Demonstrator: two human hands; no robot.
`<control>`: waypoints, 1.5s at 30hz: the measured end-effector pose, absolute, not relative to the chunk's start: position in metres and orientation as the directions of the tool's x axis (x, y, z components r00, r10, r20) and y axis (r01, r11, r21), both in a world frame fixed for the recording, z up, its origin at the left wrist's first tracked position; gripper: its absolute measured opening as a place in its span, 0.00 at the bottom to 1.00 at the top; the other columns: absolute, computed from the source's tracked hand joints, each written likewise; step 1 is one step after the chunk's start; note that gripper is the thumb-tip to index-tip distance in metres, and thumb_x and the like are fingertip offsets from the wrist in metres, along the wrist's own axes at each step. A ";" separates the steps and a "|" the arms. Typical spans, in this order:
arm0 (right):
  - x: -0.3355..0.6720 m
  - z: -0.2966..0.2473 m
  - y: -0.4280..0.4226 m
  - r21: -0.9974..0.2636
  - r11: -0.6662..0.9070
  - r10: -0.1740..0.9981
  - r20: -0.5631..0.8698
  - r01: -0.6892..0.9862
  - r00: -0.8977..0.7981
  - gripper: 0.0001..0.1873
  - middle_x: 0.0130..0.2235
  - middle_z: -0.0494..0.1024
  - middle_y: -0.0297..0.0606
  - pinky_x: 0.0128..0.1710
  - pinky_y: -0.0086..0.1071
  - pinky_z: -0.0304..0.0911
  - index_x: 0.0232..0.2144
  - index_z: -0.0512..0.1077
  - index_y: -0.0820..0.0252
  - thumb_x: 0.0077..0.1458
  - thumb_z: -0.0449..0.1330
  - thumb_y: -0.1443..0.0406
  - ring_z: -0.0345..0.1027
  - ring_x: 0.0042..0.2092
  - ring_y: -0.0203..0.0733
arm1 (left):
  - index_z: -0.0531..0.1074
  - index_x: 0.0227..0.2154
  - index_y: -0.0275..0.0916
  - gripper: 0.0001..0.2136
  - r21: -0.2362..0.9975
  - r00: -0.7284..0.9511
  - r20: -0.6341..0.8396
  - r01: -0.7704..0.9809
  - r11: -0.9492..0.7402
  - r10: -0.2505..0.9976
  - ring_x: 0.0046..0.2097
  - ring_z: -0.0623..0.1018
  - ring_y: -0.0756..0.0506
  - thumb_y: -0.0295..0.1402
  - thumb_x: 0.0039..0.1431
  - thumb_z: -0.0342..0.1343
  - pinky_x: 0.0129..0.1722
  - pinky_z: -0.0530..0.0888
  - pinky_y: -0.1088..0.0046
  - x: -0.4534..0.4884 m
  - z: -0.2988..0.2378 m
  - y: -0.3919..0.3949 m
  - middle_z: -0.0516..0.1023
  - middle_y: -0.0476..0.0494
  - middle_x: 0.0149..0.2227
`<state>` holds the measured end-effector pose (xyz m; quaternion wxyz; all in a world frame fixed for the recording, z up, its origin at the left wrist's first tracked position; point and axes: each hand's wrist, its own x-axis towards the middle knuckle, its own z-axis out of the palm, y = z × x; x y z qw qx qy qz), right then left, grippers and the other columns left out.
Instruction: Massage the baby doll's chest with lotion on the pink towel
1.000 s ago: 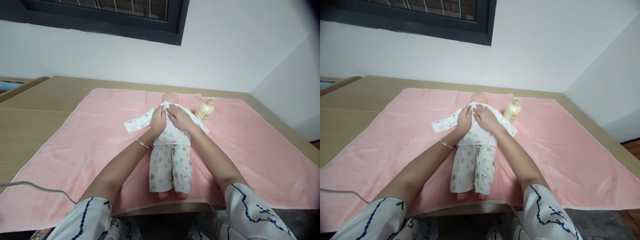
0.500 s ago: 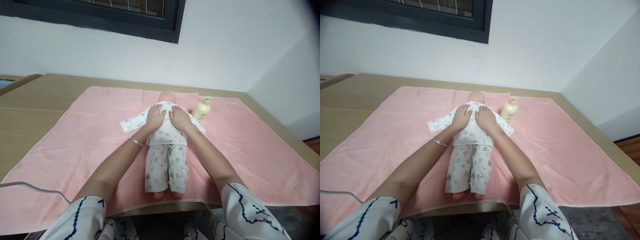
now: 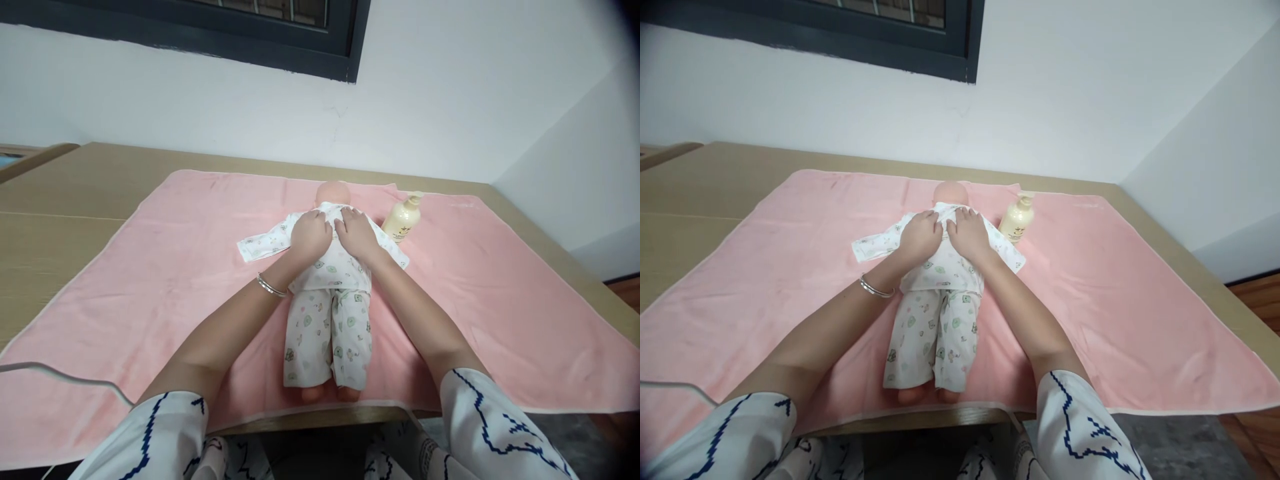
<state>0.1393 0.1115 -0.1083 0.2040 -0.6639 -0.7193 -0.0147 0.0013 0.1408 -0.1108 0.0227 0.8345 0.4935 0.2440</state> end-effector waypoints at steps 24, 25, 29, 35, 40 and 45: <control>0.143 -0.104 0.113 -0.329 0.149 0.966 0.249 0.933 -0.066 0.25 0.66 0.63 0.53 0.67 0.48 0.51 0.61 0.65 0.70 0.66 0.44 0.64 0.53 0.69 0.54 | 0.71 0.51 0.21 0.20 0.177 0.329 0.324 0.900 -0.399 0.887 0.55 0.74 0.29 0.31 0.65 0.42 0.56 0.67 0.52 0.008 -0.100 0.118 0.75 0.21 0.51; 0.149 -0.107 0.119 -0.347 0.156 0.967 0.245 0.925 -0.071 0.27 0.68 0.60 0.53 0.69 0.48 0.48 0.62 0.62 0.70 0.66 0.46 0.63 0.50 0.70 0.54 | 0.71 0.50 0.20 0.20 0.148 0.346 0.339 0.899 -0.413 0.875 0.55 0.74 0.29 0.30 0.65 0.43 0.55 0.67 0.53 0.010 -0.100 0.112 0.76 0.20 0.50; 0.149 -0.109 0.119 -0.317 0.190 0.956 0.276 0.929 -0.101 0.28 0.68 0.60 0.54 0.69 0.49 0.45 0.63 0.61 0.72 0.66 0.46 0.62 0.51 0.70 0.55 | 0.75 0.45 0.23 0.19 0.136 0.380 0.337 0.886 -0.444 0.861 0.51 0.76 0.30 0.32 0.65 0.44 0.54 0.68 0.53 0.008 -0.100 0.119 0.78 0.23 0.46; 0.115 -0.097 0.086 -0.127 0.180 0.941 0.312 0.976 -0.133 0.23 0.59 0.71 0.61 0.65 0.44 0.53 0.55 0.69 0.78 0.64 0.44 0.70 0.63 0.63 0.57 | 0.72 0.51 0.29 0.19 0.195 0.374 0.277 0.880 -0.433 0.885 0.57 0.74 0.36 0.30 0.67 0.39 0.57 0.68 0.59 -0.002 -0.102 0.148 0.76 0.30 0.54; 0.136 -0.101 0.107 -0.298 0.207 0.953 0.276 0.932 -0.123 0.24 0.63 0.68 0.55 0.66 0.42 0.53 0.57 0.67 0.72 0.68 0.43 0.64 0.59 0.65 0.51 | 0.72 0.49 0.25 0.18 0.078 0.387 0.303 0.901 -0.428 0.871 0.55 0.75 0.35 0.29 0.68 0.40 0.55 0.68 0.60 0.009 -0.101 0.121 0.77 0.28 0.50; 0.132 -0.103 0.106 -0.282 0.117 0.966 0.254 0.952 -0.043 0.28 0.66 0.61 0.60 0.68 0.48 0.48 0.63 0.60 0.79 0.67 0.42 0.64 0.51 0.69 0.56 | 0.74 0.47 0.27 0.17 0.145 0.391 0.282 0.885 -0.442 0.876 0.54 0.76 0.35 0.30 0.67 0.42 0.54 0.70 0.61 0.006 -0.099 0.127 0.77 0.28 0.50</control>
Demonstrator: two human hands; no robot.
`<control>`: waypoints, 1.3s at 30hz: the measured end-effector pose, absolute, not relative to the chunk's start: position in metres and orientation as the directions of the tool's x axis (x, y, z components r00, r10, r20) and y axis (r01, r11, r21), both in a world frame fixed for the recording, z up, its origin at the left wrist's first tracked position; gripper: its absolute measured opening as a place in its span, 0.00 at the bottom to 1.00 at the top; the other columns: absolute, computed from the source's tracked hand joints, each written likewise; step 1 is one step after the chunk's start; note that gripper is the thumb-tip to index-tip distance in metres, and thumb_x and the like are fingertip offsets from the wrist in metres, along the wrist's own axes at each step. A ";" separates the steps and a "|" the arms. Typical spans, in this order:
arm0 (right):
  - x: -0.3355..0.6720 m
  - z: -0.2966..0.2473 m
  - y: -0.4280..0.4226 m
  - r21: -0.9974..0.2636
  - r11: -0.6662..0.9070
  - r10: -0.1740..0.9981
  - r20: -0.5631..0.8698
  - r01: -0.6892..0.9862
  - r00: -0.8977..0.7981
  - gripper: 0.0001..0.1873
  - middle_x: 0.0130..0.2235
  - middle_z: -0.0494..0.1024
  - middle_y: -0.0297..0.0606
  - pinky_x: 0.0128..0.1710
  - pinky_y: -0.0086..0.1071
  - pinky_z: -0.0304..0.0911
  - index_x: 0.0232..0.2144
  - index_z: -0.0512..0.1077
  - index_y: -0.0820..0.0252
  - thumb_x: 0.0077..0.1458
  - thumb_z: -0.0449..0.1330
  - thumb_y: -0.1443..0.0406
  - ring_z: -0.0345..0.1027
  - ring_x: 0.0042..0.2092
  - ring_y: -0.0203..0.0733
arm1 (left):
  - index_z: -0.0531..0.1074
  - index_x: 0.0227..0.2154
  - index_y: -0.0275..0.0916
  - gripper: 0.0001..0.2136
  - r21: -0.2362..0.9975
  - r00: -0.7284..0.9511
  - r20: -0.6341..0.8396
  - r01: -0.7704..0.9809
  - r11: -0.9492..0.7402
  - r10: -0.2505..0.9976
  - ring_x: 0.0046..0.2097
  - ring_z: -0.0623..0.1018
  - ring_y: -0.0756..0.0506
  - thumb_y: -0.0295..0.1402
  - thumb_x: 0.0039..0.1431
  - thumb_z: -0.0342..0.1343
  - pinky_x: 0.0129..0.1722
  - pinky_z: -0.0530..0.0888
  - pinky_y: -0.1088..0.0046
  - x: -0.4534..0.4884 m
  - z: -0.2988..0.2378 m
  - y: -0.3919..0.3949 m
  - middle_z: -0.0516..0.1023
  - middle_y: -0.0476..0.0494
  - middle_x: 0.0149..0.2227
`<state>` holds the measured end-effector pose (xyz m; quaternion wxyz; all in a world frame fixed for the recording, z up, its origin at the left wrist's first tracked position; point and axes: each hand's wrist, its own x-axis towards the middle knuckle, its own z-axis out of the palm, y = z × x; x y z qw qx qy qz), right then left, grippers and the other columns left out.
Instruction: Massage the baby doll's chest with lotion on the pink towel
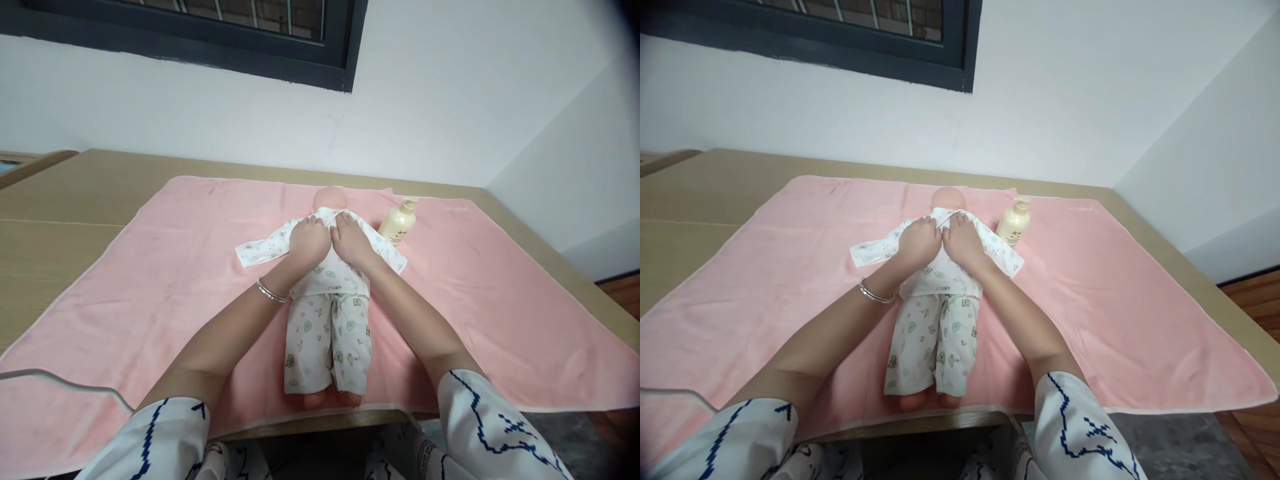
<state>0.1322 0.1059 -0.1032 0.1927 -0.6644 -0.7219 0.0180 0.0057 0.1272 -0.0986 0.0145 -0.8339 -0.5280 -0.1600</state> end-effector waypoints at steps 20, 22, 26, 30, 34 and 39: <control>0.140 -0.117 0.114 -0.328 0.144 0.947 0.319 0.934 -0.034 0.31 0.68 0.60 0.55 0.70 0.51 0.43 0.65 0.60 0.73 0.67 0.43 0.60 0.49 0.70 0.58 | 0.72 0.50 0.35 0.18 0.364 0.229 0.360 0.858 -0.362 0.904 0.58 0.73 0.35 0.39 0.67 0.44 0.62 0.64 0.54 0.001 -0.125 0.151 0.77 0.34 0.52; 0.148 -0.117 0.117 -0.326 0.198 0.958 0.265 0.924 -0.112 0.32 0.70 0.55 0.55 0.70 0.51 0.41 0.66 0.57 0.73 0.67 0.43 0.57 0.45 0.71 0.57 | 0.71 0.52 0.35 0.19 0.362 0.236 0.349 0.859 -0.363 0.907 0.59 0.72 0.34 0.39 0.68 0.44 0.63 0.63 0.52 0.001 -0.125 0.152 0.75 0.33 0.55; 0.164 -0.116 0.124 -0.371 0.254 0.961 0.199 0.893 -0.191 0.35 0.72 0.49 0.53 0.72 0.46 0.38 0.68 0.53 0.73 0.67 0.44 0.55 0.40 0.73 0.53 | 0.67 0.59 0.33 0.22 0.316 0.298 0.364 0.852 -0.418 0.883 0.65 0.67 0.34 0.37 0.69 0.41 0.66 0.60 0.50 0.003 -0.124 0.146 0.70 0.31 0.62; 0.162 -0.115 0.122 -0.361 0.268 0.950 0.251 0.893 -0.184 0.33 0.70 0.54 0.53 0.71 0.47 0.41 0.67 0.56 0.72 0.67 0.45 0.57 0.43 0.72 0.52 | 0.65 0.60 0.30 0.22 0.241 0.411 0.406 0.813 -0.530 0.816 0.67 0.64 0.35 0.31 0.69 0.39 0.68 0.57 0.53 0.008 -0.120 0.134 0.67 0.32 0.64; 0.131 -0.116 0.103 -0.304 0.135 0.936 0.352 0.943 -0.021 0.29 0.66 0.63 0.58 0.68 0.50 0.48 0.63 0.62 0.75 0.66 0.43 0.63 0.53 0.68 0.57 | 0.68 0.58 0.31 0.21 0.277 0.414 0.382 0.802 -0.529 0.826 0.64 0.68 0.37 0.31 0.67 0.42 0.65 0.63 0.56 0.003 -0.117 0.143 0.70 0.32 0.62; 0.106 -0.116 0.085 -0.223 0.114 0.939 0.342 0.968 -0.032 0.29 0.66 0.62 0.60 0.68 0.53 0.46 0.64 0.61 0.76 0.65 0.45 0.65 0.51 0.69 0.61 | 0.70 0.54 0.32 0.20 0.361 0.377 0.269 0.814 -0.455 0.887 0.59 0.73 0.36 0.35 0.66 0.43 0.60 0.68 0.58 -0.006 -0.111 0.155 0.75 0.32 0.56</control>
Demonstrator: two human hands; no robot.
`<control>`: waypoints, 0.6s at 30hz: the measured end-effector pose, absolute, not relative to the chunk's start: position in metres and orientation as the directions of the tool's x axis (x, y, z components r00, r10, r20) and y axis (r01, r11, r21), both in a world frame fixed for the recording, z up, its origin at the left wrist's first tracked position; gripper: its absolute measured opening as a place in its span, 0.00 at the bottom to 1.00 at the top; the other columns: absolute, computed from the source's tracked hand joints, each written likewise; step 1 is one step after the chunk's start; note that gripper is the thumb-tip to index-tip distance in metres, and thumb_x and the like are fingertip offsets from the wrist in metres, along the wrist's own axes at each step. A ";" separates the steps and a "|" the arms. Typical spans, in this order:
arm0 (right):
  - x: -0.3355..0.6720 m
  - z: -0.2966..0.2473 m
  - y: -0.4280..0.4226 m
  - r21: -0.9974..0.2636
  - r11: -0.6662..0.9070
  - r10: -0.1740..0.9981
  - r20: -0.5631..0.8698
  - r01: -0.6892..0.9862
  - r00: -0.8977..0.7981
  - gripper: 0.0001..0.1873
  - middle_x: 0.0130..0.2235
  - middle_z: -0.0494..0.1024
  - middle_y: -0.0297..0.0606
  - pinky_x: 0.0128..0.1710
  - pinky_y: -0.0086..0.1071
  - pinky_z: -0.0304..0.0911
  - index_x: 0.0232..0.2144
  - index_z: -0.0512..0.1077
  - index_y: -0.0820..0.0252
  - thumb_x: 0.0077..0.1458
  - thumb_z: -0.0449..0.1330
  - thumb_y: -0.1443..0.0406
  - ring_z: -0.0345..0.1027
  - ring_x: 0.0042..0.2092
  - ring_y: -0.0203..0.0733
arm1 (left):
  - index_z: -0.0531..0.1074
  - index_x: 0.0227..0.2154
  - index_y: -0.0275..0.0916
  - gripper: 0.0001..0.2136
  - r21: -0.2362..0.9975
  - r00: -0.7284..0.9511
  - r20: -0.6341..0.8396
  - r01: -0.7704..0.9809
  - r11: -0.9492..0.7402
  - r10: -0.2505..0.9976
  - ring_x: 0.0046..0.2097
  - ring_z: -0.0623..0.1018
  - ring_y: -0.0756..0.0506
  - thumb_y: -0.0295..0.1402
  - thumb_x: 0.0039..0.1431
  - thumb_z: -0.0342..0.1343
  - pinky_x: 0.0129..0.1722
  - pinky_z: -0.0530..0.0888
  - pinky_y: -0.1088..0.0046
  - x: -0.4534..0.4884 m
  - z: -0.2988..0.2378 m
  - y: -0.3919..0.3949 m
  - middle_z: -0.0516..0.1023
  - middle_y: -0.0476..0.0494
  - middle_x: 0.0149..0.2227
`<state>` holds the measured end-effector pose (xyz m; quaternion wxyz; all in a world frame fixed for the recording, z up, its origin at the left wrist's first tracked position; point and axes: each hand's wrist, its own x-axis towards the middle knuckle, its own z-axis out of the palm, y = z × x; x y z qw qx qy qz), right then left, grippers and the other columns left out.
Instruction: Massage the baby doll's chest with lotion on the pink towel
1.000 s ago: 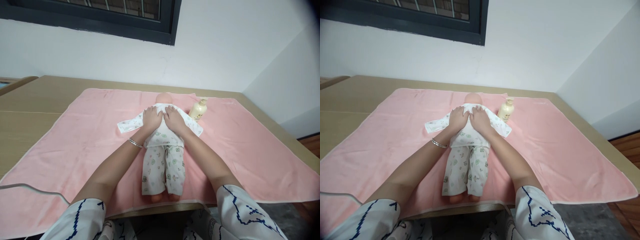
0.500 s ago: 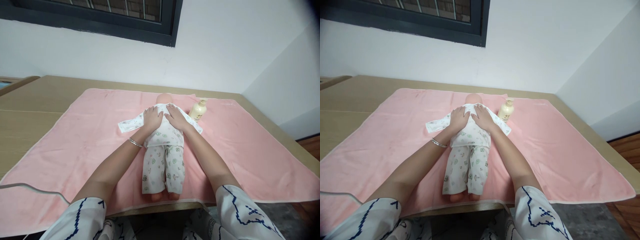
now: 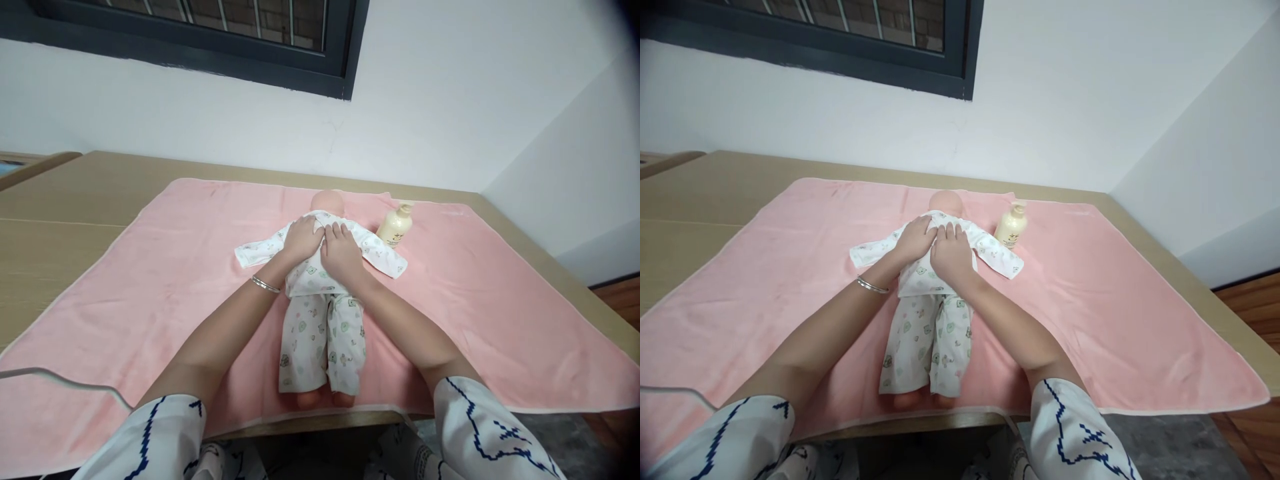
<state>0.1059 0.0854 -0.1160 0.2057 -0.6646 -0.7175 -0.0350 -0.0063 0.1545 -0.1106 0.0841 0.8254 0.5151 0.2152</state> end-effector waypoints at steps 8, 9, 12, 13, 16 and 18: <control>0.142 -0.112 0.110 -0.347 0.079 0.959 0.283 0.934 0.024 0.30 0.68 0.58 0.56 0.68 0.49 0.48 0.65 0.57 0.74 0.67 0.42 0.62 0.49 0.70 0.55 | 0.67 0.57 0.25 0.21 0.134 0.427 0.322 0.863 -0.487 0.845 0.62 0.69 0.32 0.29 0.67 0.40 0.62 0.63 0.54 0.011 -0.102 0.107 0.70 0.23 0.59; 0.138 -0.110 0.106 -0.326 0.075 0.957 0.288 0.942 0.024 0.29 0.67 0.60 0.56 0.68 0.48 0.49 0.65 0.58 0.74 0.67 0.41 0.63 0.50 0.70 0.55 | 0.68 0.56 0.25 0.21 0.155 0.434 0.314 0.854 -0.497 0.844 0.62 0.70 0.33 0.29 0.67 0.41 0.62 0.64 0.55 0.009 -0.102 0.112 0.71 0.24 0.59; 0.124 -0.100 0.088 -0.271 0.064 0.959 0.283 0.961 0.016 0.25 0.61 0.70 0.57 0.63 0.47 0.56 0.57 0.67 0.72 0.66 0.42 0.65 0.59 0.65 0.56 | 0.67 0.57 0.28 0.21 0.249 0.413 0.260 0.844 -0.474 0.873 0.63 0.69 0.35 0.32 0.67 0.41 0.62 0.65 0.57 -0.002 -0.103 0.134 0.70 0.27 0.61; 0.121 -0.097 0.084 -0.264 0.058 0.964 0.266 0.963 0.015 0.23 0.58 0.72 0.56 0.60 0.47 0.60 0.54 0.69 0.70 0.65 0.43 0.65 0.63 0.63 0.57 | 0.67 0.58 0.29 0.22 0.268 0.400 0.242 0.848 -0.457 0.884 0.64 0.67 0.35 0.34 0.68 0.40 0.62 0.64 0.56 -0.004 -0.104 0.140 0.68 0.28 0.63; 0.125 -0.091 0.084 -0.286 0.042 0.982 0.187 0.957 0.013 0.23 0.52 0.76 0.53 0.53 0.47 0.66 0.47 0.73 0.64 0.66 0.41 0.62 0.70 0.55 0.57 | 0.67 0.58 0.27 0.22 0.245 0.352 0.255 0.878 -0.412 0.901 0.66 0.64 0.34 0.34 0.69 0.39 0.64 0.61 0.53 -0.003 -0.106 0.142 0.66 0.28 0.65; 0.135 -0.093 0.094 -0.305 0.075 0.984 0.178 0.949 -0.021 0.25 0.55 0.76 0.52 0.56 0.46 0.64 0.49 0.72 0.64 0.67 0.39 0.61 0.69 0.56 0.55 | 0.72 0.53 0.26 0.21 0.173 0.364 0.308 0.887 -0.428 0.879 0.65 0.66 0.33 0.32 0.68 0.39 0.64 0.61 0.54 0.002 -0.107 0.131 0.71 0.27 0.60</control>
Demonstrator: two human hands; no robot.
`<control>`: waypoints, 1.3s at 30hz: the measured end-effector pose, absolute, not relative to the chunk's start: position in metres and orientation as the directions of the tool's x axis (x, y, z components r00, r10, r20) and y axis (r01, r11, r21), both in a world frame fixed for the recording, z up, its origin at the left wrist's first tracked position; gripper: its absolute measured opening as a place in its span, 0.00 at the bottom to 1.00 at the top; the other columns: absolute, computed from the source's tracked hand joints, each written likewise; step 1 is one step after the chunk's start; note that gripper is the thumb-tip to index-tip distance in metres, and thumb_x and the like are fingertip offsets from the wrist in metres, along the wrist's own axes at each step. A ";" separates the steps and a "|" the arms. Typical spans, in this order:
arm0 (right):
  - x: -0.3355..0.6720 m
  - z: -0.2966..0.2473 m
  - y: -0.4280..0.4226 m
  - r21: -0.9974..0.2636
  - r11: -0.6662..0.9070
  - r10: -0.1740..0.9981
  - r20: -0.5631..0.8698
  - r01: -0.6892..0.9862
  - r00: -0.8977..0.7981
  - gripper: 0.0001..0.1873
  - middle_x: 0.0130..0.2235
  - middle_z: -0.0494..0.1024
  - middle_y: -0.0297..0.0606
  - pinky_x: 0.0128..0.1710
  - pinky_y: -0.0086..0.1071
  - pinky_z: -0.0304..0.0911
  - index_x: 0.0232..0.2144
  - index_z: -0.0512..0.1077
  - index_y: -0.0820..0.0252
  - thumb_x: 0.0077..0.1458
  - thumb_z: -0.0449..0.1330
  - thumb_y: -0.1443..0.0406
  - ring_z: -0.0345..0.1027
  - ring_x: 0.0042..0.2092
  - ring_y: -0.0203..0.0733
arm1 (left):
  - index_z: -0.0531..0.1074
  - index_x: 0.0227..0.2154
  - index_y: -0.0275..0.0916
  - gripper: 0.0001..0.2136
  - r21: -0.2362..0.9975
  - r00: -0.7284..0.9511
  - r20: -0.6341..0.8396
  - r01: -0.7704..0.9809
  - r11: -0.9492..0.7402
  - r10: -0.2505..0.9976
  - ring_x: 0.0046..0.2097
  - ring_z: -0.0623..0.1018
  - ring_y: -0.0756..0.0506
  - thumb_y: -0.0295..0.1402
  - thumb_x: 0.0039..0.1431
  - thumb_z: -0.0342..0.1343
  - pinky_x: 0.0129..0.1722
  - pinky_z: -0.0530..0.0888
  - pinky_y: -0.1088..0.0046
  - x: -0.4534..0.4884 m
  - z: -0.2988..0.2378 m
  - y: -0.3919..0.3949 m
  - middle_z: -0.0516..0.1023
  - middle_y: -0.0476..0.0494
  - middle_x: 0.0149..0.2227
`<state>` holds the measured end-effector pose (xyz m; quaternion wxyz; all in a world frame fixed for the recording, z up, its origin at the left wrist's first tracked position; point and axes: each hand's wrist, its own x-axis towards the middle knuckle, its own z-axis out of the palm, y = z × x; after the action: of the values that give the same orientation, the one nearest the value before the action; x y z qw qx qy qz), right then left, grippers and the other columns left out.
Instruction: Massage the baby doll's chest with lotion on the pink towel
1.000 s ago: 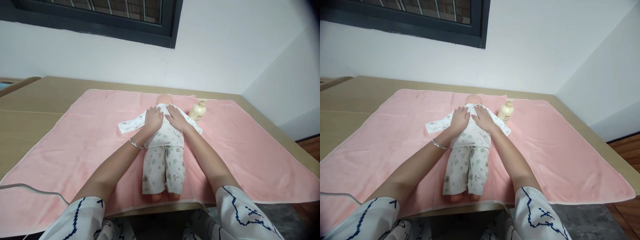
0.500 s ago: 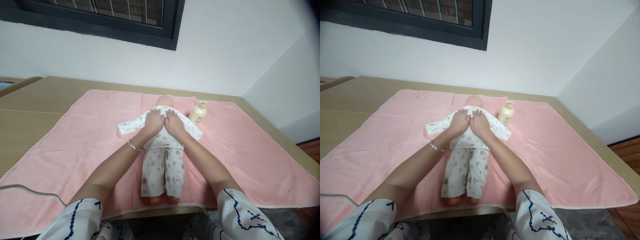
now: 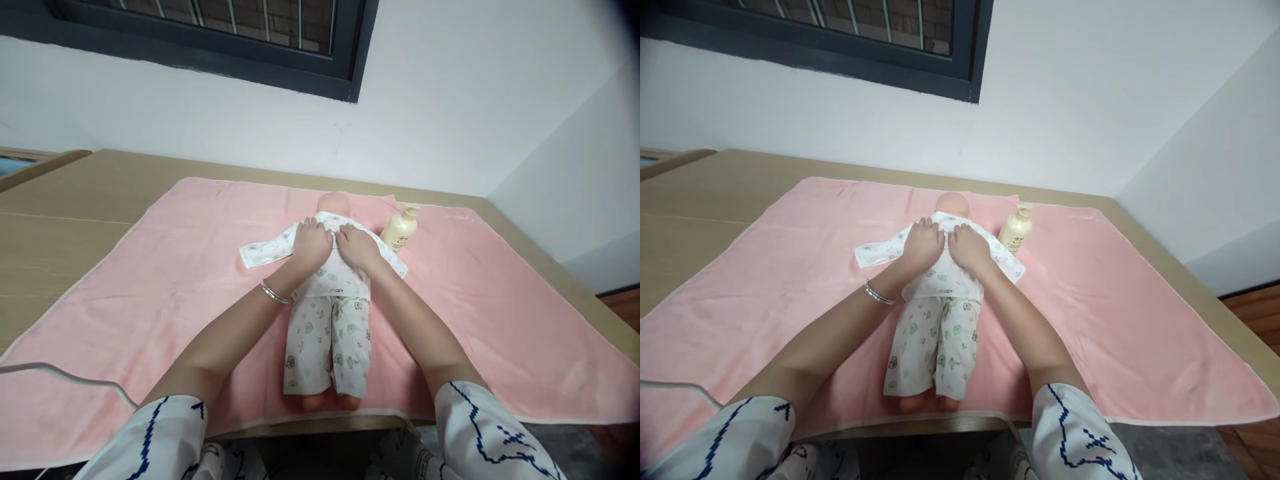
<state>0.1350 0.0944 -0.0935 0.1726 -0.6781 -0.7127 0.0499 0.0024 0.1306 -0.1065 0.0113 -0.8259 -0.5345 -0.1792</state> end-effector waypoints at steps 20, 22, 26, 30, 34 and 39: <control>0.142 -0.098 0.104 -0.192 0.133 0.971 0.223 0.972 -0.089 0.26 0.63 0.66 0.58 0.64 0.48 0.53 0.60 0.62 0.75 0.67 0.41 0.64 0.58 0.65 0.58 | 0.73 0.50 0.21 0.20 0.139 0.476 0.330 0.830 -0.541 0.815 0.61 0.70 0.33 0.28 0.64 0.43 0.64 0.62 0.56 0.012 -0.104 0.109 0.73 0.21 0.55; 0.132 -0.094 0.094 -0.160 0.087 0.976 0.213 0.983 -0.051 0.24 0.58 0.72 0.58 0.58 0.48 0.60 0.56 0.67 0.72 0.67 0.41 0.65 0.65 0.59 0.60 | 0.73 0.51 0.24 0.20 0.234 0.473 0.333 0.797 -0.557 0.816 0.60 0.72 0.35 0.29 0.63 0.43 0.63 0.64 0.58 0.005 -0.105 0.125 0.75 0.25 0.55; 0.122 -0.086 0.081 -0.108 0.032 0.985 0.174 0.994 -0.013 0.22 0.46 0.79 0.56 0.46 0.45 0.67 0.47 0.73 0.67 0.66 0.41 0.64 0.73 0.49 0.59 | 0.70 0.57 0.34 0.23 0.464 0.480 0.271 0.694 -0.550 0.834 0.65 0.67 0.42 0.30 0.62 0.43 0.67 0.62 0.64 -0.003 -0.111 0.157 0.69 0.38 0.64; 0.136 -0.094 0.097 -0.206 0.108 0.975 0.215 0.973 -0.062 0.25 0.54 0.76 0.55 0.56 0.45 0.63 0.51 0.72 0.68 0.68 0.40 0.61 0.70 0.56 0.57 | 0.68 0.59 0.32 0.24 0.473 0.367 0.388 0.708 -0.524 0.846 0.67 0.65 0.41 0.30 0.64 0.41 0.69 0.58 0.60 0.002 -0.124 0.156 0.68 0.37 0.65; 0.147 -0.111 0.115 -0.296 0.149 0.946 0.319 0.944 -0.049 0.28 0.65 0.65 0.55 0.67 0.43 0.50 0.61 0.62 0.75 0.68 0.42 0.61 0.54 0.68 0.54 | 0.68 0.60 0.31 0.23 0.469 0.325 0.413 0.725 -0.505 0.850 0.67 0.65 0.41 0.30 0.64 0.43 0.69 0.57 0.59 0.006 -0.132 0.146 0.68 0.36 0.64; 0.144 -0.118 0.115 -0.289 0.159 0.935 0.350 0.944 -0.051 0.28 0.64 0.66 0.56 0.67 0.45 0.49 0.61 0.63 0.75 0.68 0.42 0.61 0.56 0.67 0.54 | 0.69 0.59 0.32 0.23 0.483 0.318 0.424 0.713 -0.509 0.848 0.66 0.66 0.42 0.30 0.64 0.43 0.69 0.58 0.61 0.004 -0.132 0.151 0.69 0.36 0.64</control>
<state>0.1444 0.1145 -0.1176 0.2330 -0.6483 -0.7248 -0.0093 0.0040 0.1508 -0.1324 -0.1037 -0.8051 -0.4847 -0.3258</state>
